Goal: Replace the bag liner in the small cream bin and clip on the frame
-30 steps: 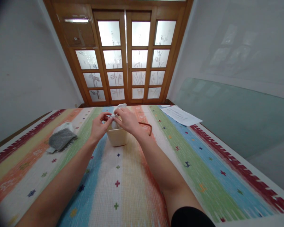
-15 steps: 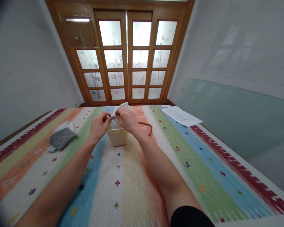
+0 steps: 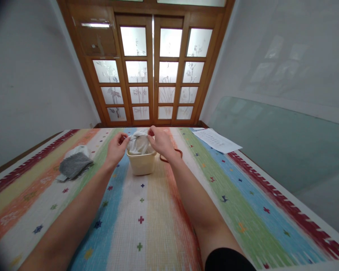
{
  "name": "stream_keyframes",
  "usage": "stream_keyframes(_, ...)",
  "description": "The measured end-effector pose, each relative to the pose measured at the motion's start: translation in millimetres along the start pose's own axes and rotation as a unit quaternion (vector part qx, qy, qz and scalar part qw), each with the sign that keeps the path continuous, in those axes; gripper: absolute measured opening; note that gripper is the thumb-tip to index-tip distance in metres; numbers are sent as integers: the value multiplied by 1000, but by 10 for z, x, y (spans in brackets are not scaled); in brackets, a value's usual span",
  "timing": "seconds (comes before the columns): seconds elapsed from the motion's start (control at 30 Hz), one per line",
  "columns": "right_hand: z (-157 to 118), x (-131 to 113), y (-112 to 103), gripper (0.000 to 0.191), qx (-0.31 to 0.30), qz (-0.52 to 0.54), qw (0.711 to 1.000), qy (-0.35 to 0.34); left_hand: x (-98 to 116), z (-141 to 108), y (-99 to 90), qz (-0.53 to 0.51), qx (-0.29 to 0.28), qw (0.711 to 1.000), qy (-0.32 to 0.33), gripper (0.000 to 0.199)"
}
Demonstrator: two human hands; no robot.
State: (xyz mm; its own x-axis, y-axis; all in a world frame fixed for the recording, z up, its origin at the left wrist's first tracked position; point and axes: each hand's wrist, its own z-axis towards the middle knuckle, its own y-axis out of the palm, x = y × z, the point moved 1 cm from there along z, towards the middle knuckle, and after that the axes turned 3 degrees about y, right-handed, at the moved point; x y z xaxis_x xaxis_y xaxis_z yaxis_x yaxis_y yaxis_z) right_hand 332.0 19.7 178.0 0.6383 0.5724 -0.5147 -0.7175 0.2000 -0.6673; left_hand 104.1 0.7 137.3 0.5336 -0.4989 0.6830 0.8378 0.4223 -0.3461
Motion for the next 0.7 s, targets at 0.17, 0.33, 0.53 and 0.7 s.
stream_keyframes(0.17,-12,-65,41,28,2,48,996,-77,127,-28,43,11,-25,996,82,11)
stream_keyframes(0.33,-17,-62,150,13,5,-25,992,-127,137,-55,104,-25,-57,992,107,12)
stream_keyframes(0.53,-26,-45,254,13,33,-11,994,-106,200,-78,95,51,-77,983,157,7)
stream_keyframes(0.7,-16,-28,303,10,62,65,995,-31,213,-86,90,80,-96,978,168,9)
